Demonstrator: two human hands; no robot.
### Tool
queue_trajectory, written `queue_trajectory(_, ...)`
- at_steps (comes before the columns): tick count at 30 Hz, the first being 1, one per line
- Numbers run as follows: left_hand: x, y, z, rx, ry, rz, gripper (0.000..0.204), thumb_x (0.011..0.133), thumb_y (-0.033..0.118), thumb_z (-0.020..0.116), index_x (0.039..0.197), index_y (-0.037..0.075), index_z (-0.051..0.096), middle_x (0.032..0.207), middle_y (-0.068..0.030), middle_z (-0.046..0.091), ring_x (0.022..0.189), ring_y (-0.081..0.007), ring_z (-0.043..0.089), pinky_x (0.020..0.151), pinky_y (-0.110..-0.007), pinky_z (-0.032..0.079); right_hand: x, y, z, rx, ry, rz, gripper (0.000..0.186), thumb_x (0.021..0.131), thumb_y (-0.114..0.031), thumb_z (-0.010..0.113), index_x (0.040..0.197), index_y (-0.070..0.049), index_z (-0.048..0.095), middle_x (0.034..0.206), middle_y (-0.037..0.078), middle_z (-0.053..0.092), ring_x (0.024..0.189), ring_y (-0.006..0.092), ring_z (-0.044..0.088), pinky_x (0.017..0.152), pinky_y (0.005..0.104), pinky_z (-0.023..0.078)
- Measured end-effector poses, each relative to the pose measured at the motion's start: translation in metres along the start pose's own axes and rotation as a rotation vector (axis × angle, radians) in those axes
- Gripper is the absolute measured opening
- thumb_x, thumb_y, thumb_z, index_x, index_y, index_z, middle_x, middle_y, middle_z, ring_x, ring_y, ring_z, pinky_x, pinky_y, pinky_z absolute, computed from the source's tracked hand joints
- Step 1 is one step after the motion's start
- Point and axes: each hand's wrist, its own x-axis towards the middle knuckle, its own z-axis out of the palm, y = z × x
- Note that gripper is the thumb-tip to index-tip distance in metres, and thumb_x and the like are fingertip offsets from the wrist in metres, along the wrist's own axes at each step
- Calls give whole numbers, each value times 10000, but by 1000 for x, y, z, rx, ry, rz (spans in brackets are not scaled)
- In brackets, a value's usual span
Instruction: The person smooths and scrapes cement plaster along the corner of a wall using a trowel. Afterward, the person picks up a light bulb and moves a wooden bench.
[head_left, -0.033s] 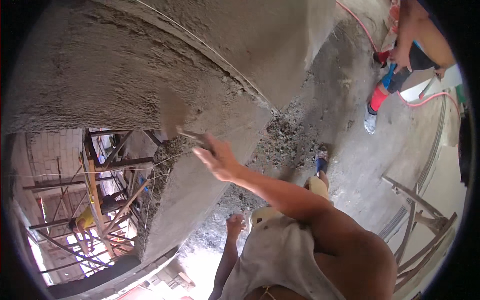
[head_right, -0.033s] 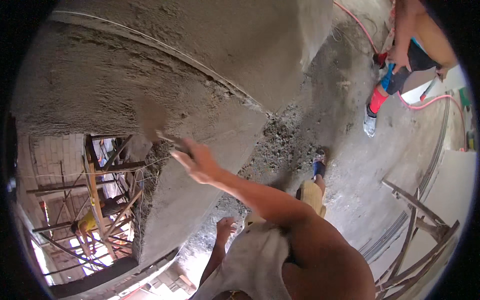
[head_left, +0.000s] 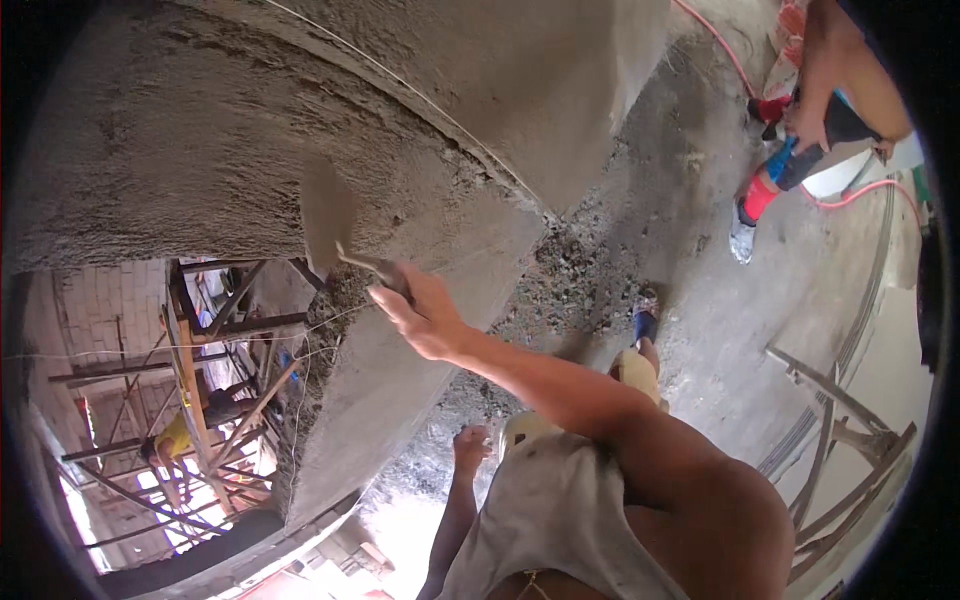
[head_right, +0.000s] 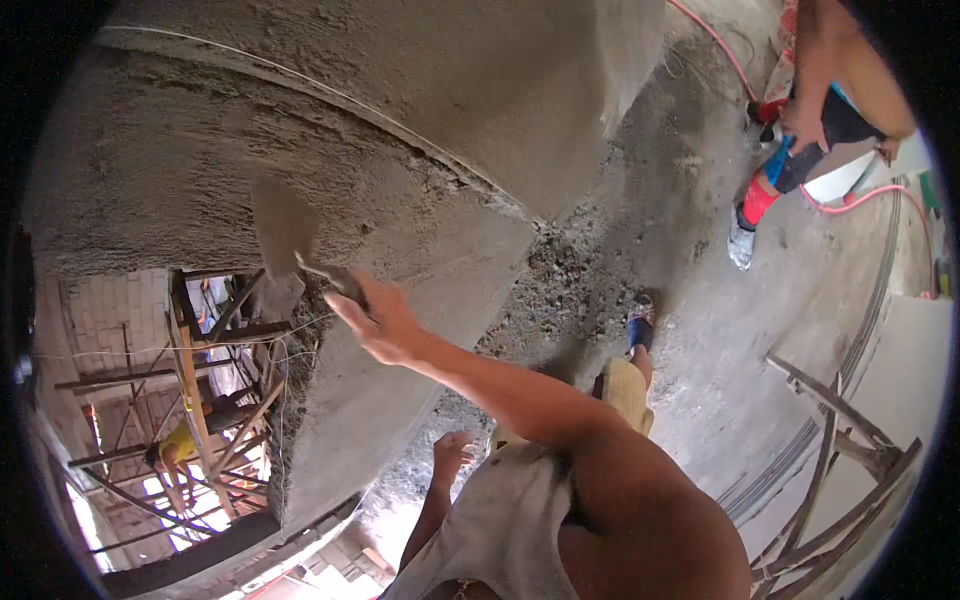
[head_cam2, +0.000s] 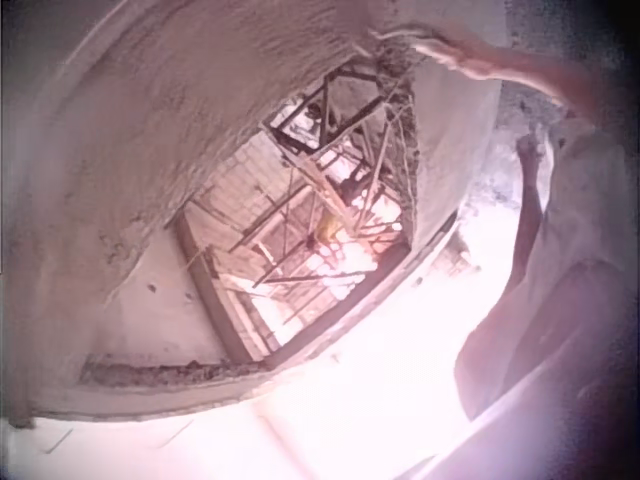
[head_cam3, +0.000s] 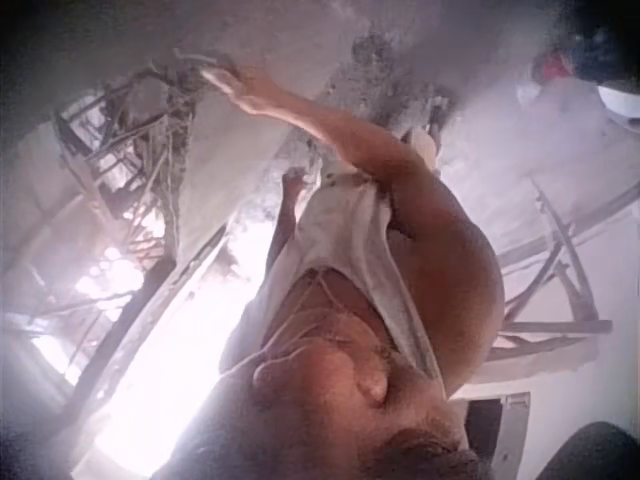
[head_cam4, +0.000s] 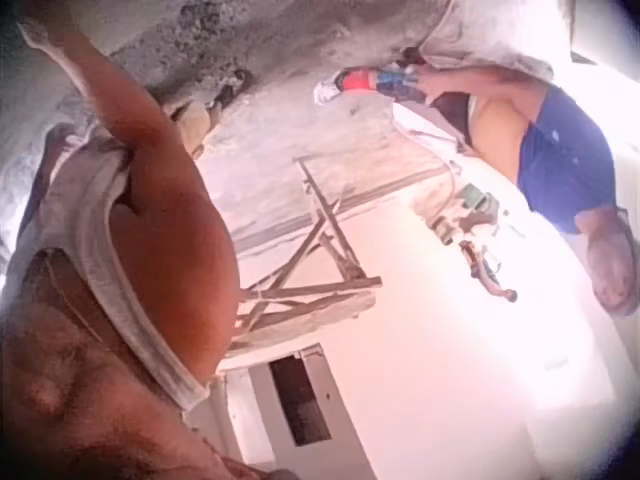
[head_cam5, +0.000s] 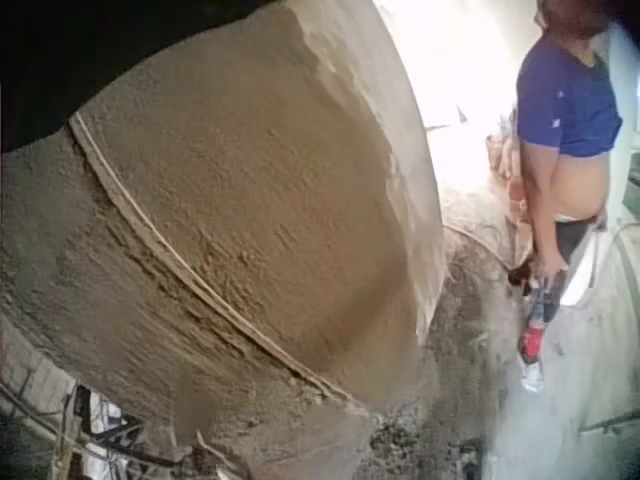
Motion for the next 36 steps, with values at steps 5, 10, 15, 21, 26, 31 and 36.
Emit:
queue_trajectory(5, 3, 9, -23, 101, 57, 29, 170, 830, 128, 567, 969, 36, 602, 831, -64, 635, 522, -147, 604, 423, -251, 465, 1, 41, 3, 487, 142, 314, 495, 917, -534, 407, 1078, -73, 489, 526, -33, 391, 405, 69, 396, 306, 247, 340)
queue_trajectory(10, -1, 1, -27, 181, 62, 30, 182, 842, 163, 564, 968, 35, 595, 866, -80, 644, 536, -153, 611, 432, -260, 478, -37, 103, 2, 565, 406, 728, 494, 928, -502, 413, 1071, -44, 531, 502, -13, 421, 362, 90, 381, 298, 267, 325)
queue_trajectory(15, -1, -10, -30, 76, -16, -14, 139, 841, 119, 515, 928, 55, 601, 837, -51, 639, 519, -146, 600, 409, -259, 462, 4, 33, 20, 198, 300, 22, 438, 928, -481, 438, 932, -47, 493, 542, -24, 444, 371, 85, 410, 309, 261, 345)
queue_trajectory(21, 12, 18, -13, 254, 17, 15, 234, 821, 193, 601, 986, 27, 592, 824, -73, 644, 543, -153, 615, 441, -269, 490, -29, 127, -7, 716, 484, 611, 429, 910, -512, 461, 898, -83, 477, 550, -38, 431, 398, 62, 388, 329, 247, 316)
queue_trajectory(26, 24, 12, -7, 3, -264, 48, 191, 814, 153, 557, 954, 37, 615, 806, -54, 650, 540, -131, 587, 459, -266, 481, -3, 151, -4, 765, 282, 471, 303, 915, -383, 494, 1041, -113, 441, 705, -22, 477, 445, 97, 408, 390, 264, 358)
queue_trajectory(31, 32, -2, -21, 202, -11, 51, 193, 834, 166, 565, 972, 41, 615, 797, -70, 652, 540, -157, 608, 453, -285, 480, -72, 169, -43, 614, 325, 964, 463, 900, -472, 476, 619, -120, 374, 475, 26, 396, 331, 151, 351, 328, 314, 244)
queue_trajectory(36, 24, 67, 41, -276, -248, 47, 167, 862, 131, 553, 1001, 57, 609, 834, -68, 655, 555, -156, 617, 462, -287, 508, -134, 164, -102, -321, 66, 253, 329, 896, -366, 525, 811, -49, 542, 529, 27, 474, 378, 133, 433, 361, 334, 337)
